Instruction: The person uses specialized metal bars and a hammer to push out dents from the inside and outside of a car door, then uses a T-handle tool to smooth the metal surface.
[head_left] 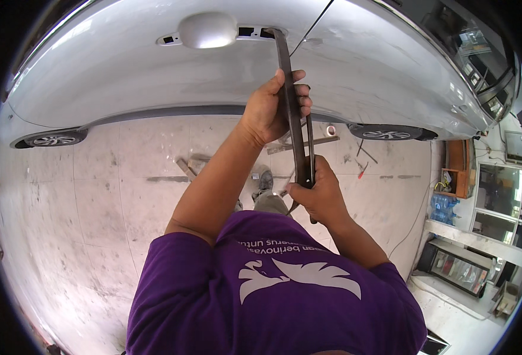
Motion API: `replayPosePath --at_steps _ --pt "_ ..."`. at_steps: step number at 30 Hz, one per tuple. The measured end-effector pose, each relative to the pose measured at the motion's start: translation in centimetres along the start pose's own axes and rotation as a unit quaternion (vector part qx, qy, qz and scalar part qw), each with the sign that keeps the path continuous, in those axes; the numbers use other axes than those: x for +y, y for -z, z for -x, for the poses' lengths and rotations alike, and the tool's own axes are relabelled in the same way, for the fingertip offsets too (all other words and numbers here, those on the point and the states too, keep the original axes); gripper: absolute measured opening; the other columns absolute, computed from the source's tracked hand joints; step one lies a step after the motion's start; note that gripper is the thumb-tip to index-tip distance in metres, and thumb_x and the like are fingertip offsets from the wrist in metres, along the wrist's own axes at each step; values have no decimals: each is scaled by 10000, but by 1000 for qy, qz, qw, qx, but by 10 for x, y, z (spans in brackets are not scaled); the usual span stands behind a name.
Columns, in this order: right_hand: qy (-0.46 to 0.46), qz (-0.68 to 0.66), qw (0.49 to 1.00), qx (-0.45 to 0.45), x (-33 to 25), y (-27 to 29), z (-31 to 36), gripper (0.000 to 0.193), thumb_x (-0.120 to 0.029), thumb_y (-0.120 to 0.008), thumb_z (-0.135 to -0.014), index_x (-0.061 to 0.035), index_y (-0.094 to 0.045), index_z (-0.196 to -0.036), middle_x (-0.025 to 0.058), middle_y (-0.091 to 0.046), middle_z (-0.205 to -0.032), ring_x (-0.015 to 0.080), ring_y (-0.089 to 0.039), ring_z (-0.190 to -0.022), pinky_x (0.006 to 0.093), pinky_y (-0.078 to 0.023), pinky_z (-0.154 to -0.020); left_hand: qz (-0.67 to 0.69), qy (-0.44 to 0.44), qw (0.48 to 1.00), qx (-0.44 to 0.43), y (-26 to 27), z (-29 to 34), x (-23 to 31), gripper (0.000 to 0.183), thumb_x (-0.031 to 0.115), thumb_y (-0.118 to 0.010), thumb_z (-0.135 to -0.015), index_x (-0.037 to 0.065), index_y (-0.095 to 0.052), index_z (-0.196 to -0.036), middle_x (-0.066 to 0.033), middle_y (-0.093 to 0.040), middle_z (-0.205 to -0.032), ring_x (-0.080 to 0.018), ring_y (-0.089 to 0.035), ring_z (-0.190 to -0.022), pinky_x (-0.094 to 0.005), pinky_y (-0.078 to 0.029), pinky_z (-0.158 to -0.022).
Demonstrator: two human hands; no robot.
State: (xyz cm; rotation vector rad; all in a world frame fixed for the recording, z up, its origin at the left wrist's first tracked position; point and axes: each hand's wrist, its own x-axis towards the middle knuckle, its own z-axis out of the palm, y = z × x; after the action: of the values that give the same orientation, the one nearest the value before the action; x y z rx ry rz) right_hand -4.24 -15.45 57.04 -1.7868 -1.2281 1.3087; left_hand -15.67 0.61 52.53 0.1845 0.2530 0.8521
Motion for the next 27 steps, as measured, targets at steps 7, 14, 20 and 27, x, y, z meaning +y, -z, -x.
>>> replayPosePath --at_steps 7,14,20,27 --pt "36 60 997 12 14 0 -7 367 -84 -717 -722 13 -491 -995 30 -520 -758 92 -512 -644 249 -441 -555 -29 -33 999 24 4 -3 -6 489 447 -404 -996 43 -476 -1262 -67 -583 -885 -198 -575 -794 -330 -498 -738" --pt "9 43 999 -9 13 -13 -16 428 -145 -792 -715 11 -506 -991 25 -545 -741 93 -528 -638 250 -453 -562 -169 -96 971 142 2 -3 -9 498 433 -294 -1026 -6 -483 -1167 -98 -584 -813 -218 -609 -683 -323 -509 -612" --pt "6 12 1000 -10 15 -12 -9 387 -163 -800 -729 10 -540 -959 34 -576 -765 102 -535 -637 262 -459 -573 -161 -79 971 158 -4 3 -10 498 426 -306 -1026 -10 -511 -1151 -113 -583 -835 -236 -597 -721 -338 -505 -651" --pt "-105 -145 981 -77 -16 -1 -1 295 -173 -758 -788 -15 -595 -977 13 -599 -718 56 -506 -498 208 -387 -435 -170 -43 967 187 -25 11 6 469 382 -295 -1033 -20 -511 -1143 -103 -569 -813 -238 -599 -705 -342 -523 -638"
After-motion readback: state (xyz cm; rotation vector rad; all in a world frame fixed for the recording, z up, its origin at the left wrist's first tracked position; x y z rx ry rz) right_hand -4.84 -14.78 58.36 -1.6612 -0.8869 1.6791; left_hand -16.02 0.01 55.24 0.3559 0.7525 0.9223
